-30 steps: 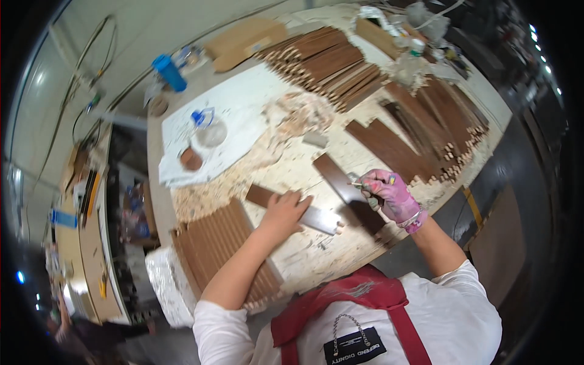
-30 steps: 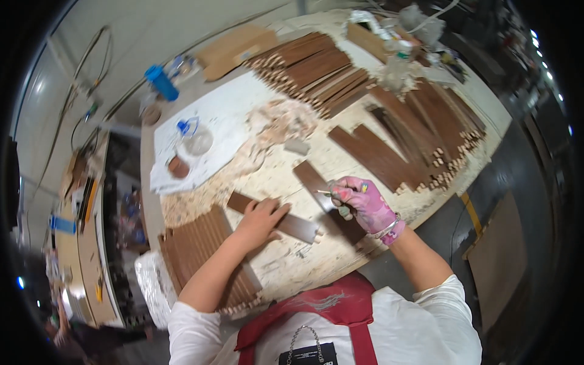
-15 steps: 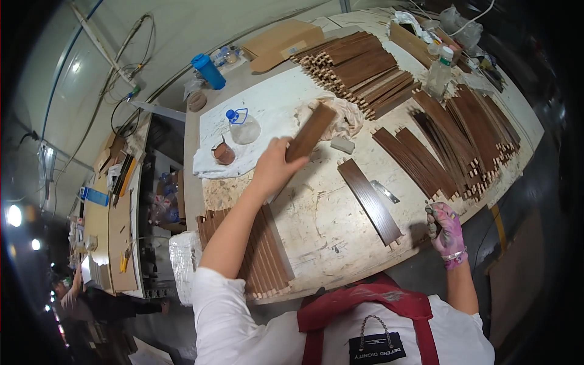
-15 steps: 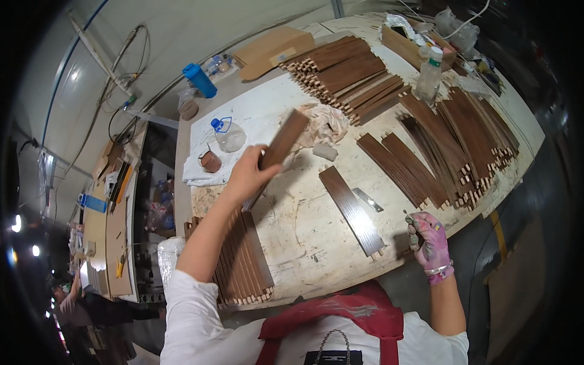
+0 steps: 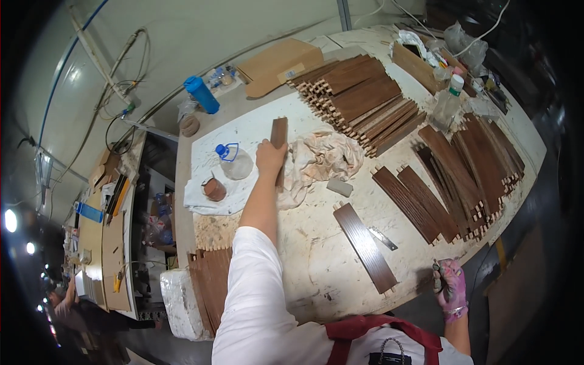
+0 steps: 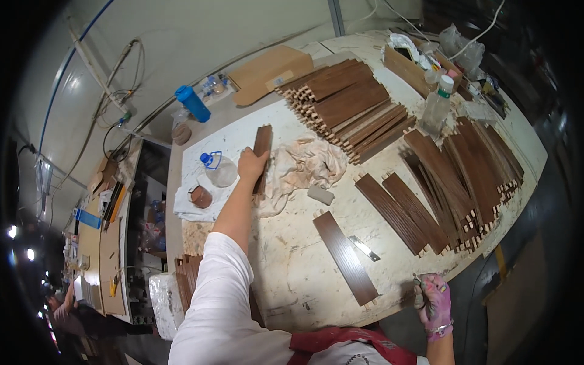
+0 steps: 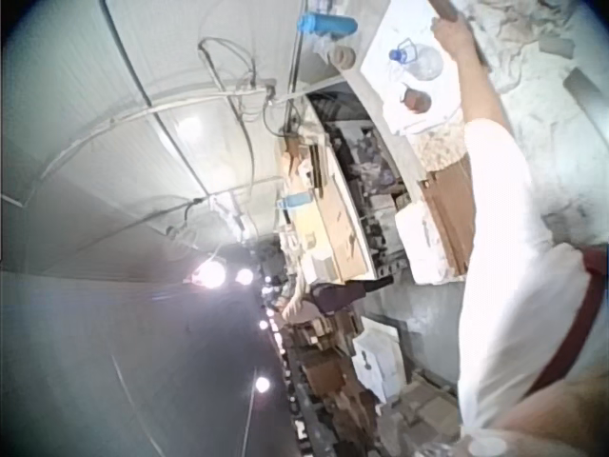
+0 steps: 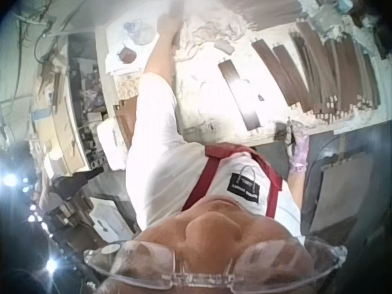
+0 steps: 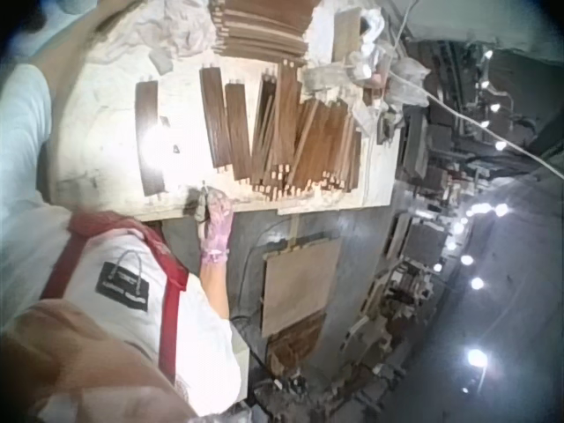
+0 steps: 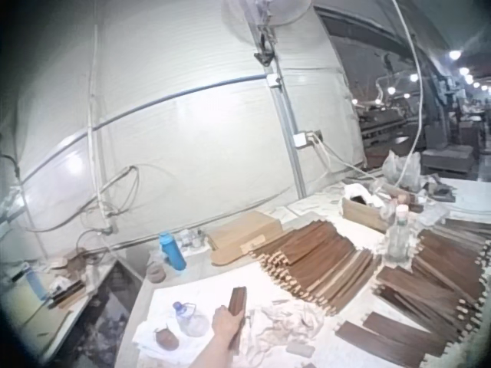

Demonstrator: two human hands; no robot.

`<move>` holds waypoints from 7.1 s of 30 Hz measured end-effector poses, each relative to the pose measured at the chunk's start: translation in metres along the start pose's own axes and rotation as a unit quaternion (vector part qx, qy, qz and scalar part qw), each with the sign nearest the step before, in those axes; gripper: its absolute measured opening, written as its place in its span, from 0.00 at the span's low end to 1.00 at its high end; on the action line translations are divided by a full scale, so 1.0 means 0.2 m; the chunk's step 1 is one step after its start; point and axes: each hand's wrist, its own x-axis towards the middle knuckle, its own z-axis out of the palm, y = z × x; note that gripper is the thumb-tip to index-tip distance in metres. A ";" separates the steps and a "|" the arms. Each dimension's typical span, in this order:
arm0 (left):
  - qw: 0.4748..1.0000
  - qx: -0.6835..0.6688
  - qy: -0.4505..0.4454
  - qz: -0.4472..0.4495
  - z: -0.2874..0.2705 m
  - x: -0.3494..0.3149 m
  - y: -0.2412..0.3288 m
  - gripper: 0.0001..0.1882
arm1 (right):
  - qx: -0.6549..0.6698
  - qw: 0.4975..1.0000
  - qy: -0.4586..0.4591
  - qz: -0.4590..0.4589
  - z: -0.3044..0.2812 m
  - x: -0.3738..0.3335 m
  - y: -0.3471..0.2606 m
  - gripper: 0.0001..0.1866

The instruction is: The person applies a liquid substance to wooden pieces using a small brush, wipes the pieces with a cloth, and uses a scraper to clean the ends of the wooden components.

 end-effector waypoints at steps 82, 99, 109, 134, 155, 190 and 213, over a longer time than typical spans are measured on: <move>0.990 -0.082 0.000 -0.113 0.19 0.37 -0.07 0.42 | 0.087 0.992 -0.091 0.015 0.06 0.43 0.17 0.06; 0.955 -0.253 -0.093 0.121 -0.53 -0.67 -0.32 0.21 | -0.139 0.968 -0.207 0.024 0.65 0.49 0.04 0.06; 0.988 -0.124 0.092 0.019 -1.00 -1.72 -0.79 0.14 | -0.230 0.876 -0.421 0.049 1.69 0.70 0.53 0.12; 0.981 0.157 -0.081 0.080 -0.55 -1.20 -0.60 0.30 | -0.632 0.514 -0.303 -0.494 2.26 1.06 1.09 0.07; 0.689 -0.705 -0.070 -0.151 -0.63 -1.27 -0.41 0.19 | -0.509 0.816 -0.215 -0.172 0.73 0.62 -0.02 0.22; 0.587 -0.748 -0.171 -0.259 -0.14 -1.22 -0.27 0.15 | -0.579 0.713 -0.349 -0.185 0.56 0.29 0.22 0.09; 0.699 -0.710 0.044 -0.074 -0.80 -1.47 0.07 0.20 | -0.186 0.907 -0.376 -0.040 0.74 0.31 0.12 0.16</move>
